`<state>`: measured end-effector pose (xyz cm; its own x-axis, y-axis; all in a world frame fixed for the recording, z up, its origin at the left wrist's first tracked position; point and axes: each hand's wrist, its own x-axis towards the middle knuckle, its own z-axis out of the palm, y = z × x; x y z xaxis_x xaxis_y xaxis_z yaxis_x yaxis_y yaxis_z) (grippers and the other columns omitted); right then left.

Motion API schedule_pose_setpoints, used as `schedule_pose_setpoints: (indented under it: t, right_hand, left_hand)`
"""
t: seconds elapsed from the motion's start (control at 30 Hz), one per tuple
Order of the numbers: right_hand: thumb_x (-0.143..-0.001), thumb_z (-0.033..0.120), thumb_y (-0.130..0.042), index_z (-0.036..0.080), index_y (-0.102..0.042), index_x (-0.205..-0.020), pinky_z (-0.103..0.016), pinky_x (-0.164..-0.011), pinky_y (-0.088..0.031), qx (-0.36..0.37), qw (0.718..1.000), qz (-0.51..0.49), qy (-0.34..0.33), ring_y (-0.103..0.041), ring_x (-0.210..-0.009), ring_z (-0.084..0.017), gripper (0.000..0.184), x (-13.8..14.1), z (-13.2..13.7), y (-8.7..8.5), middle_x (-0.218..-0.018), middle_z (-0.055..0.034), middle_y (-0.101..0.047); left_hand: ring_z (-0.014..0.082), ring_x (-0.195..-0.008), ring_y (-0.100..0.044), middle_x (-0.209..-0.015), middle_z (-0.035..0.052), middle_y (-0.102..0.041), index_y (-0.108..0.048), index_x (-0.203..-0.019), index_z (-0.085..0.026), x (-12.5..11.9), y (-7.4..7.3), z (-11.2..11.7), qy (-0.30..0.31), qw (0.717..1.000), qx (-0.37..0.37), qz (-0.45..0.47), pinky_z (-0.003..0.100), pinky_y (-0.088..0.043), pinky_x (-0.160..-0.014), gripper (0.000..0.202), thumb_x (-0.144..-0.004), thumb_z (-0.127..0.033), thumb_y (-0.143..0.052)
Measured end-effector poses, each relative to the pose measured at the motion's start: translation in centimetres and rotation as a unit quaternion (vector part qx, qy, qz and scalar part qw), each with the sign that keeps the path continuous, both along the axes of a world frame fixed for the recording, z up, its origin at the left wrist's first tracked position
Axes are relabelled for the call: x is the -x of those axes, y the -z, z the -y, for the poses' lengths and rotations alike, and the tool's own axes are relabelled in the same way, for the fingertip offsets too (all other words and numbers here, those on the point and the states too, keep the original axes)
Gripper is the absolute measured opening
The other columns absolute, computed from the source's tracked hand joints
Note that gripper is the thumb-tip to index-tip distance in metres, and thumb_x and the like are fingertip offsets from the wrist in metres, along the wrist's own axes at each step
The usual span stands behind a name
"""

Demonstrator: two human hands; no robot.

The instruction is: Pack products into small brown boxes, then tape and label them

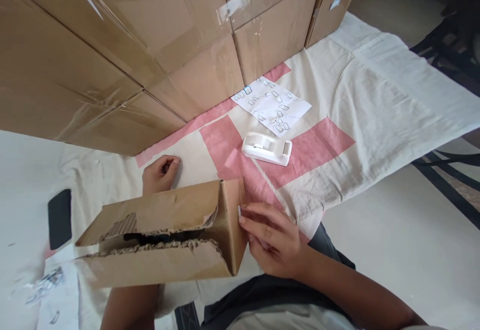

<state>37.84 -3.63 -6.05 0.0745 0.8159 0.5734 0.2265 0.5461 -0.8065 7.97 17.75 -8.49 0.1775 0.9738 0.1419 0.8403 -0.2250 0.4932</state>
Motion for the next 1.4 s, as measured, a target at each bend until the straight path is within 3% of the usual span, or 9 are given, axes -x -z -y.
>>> schedule_pose_setpoints:
  t: [0.2,0.37,0.57,0.67,0.77,0.83,1.07,1.4]
  right_hand:
    - [-0.087,0.000,-0.065,0.017,-0.065,-0.125,-0.033,-0.090,-0.062,0.019,0.999,-0.028,0.027,-0.070,-0.105,-0.020,0.042,0.5,-0.3,-0.4,-0.114,-0.0136,-0.069]
    - [-0.091,0.002,-0.061,0.020,-0.065,-0.104,-0.027,-0.077,-0.062,0.030,0.998,-0.012,0.054,-0.071,-0.091,-0.016,0.022,0.8,-1.3,-1.1,-0.099,-0.0085,-0.070]
    - [-0.097,0.010,-0.056,0.022,-0.059,-0.102,-0.020,-0.061,-0.059,0.111,0.988,-0.055,0.091,-0.072,-0.073,-0.011,0.013,1.0,-1.0,-0.8,-0.097,-0.0051,-0.074]
    - [-0.098,0.010,-0.055,0.022,-0.057,-0.111,-0.022,-0.067,-0.062,0.105,0.988,-0.041,0.102,-0.075,-0.080,-0.013,0.017,1.0,-0.8,0.0,-0.106,-0.0065,-0.076]
    - [-0.097,0.006,-0.054,0.022,-0.056,-0.119,-0.027,-0.082,-0.064,0.034,0.995,0.022,0.095,-0.074,-0.103,-0.017,0.027,0.9,-0.9,0.8,-0.110,-0.0080,-0.075]
    - [-0.096,0.005,-0.055,0.020,-0.057,-0.120,-0.029,-0.084,-0.063,0.006,0.995,0.055,0.087,-0.072,-0.108,-0.018,0.029,0.9,-0.9,1.1,-0.113,-0.0105,-0.074]
    - [-0.093,0.003,-0.059,0.019,-0.062,-0.115,-0.028,-0.079,-0.062,0.024,0.998,-0.001,0.064,-0.070,-0.097,-0.016,0.028,0.9,-1.0,0.7,-0.109,-0.0105,-0.070]
    - [-0.094,0.002,-0.056,0.020,-0.061,-0.115,-0.029,-0.082,-0.061,0.035,0.997,-0.050,0.045,-0.068,-0.096,-0.016,0.027,1.1,-1.0,0.7,-0.105,-0.0093,-0.068]
  left_hand:
    - [0.0135,-0.068,-0.054,-0.076,-0.0007,-0.066,-0.073,-0.094,-0.019,0.3,0.5,-0.2,0.004,1.000,0.004,-0.001,0.025,-0.041,-0.066,0.031,-0.091,-0.047,-0.058]
    - [0.0130,-0.068,-0.055,-0.077,-0.0011,-0.067,-0.073,-0.095,-0.020,0.3,0.6,-0.2,-0.001,1.000,0.000,0.004,0.025,-0.040,-0.065,0.032,-0.091,-0.048,-0.058]
    - [0.0125,-0.067,-0.054,-0.076,-0.0012,-0.067,-0.074,-0.095,-0.020,0.5,0.6,-0.2,0.008,1.000,-0.004,0.009,0.024,-0.041,-0.064,0.031,-0.091,-0.047,-0.059]
    - [0.0122,-0.067,-0.054,-0.077,-0.0012,-0.067,-0.074,-0.096,-0.019,0.6,0.7,-0.2,0.009,1.000,-0.012,0.007,0.024,-0.040,-0.064,0.030,-0.092,-0.045,-0.059]
    - [0.0120,-0.067,-0.055,-0.077,-0.0010,-0.069,-0.075,-0.095,-0.019,0.6,0.6,-0.3,0.014,1.000,-0.027,0.007,0.023,-0.041,-0.064,0.029,-0.091,-0.043,-0.061]
    - [0.0119,-0.067,-0.055,-0.078,-0.0006,-0.070,-0.075,-0.094,-0.018,0.6,0.6,-0.2,0.015,0.999,-0.033,0.012,0.023,-0.042,-0.064,0.028,-0.090,-0.042,-0.062]
    - [0.0115,-0.066,-0.054,-0.076,-0.0004,-0.069,-0.075,-0.094,-0.017,0.4,0.5,-0.2,0.012,0.999,-0.040,0.022,0.023,-0.042,-0.063,0.028,-0.090,-0.041,-0.063]
    - [0.0118,-0.065,-0.054,-0.078,-0.0003,-0.070,-0.075,-0.092,-0.017,0.1,0.4,-0.1,0.006,0.999,-0.040,0.022,0.024,-0.042,-0.063,0.028,-0.088,-0.042,-0.062]
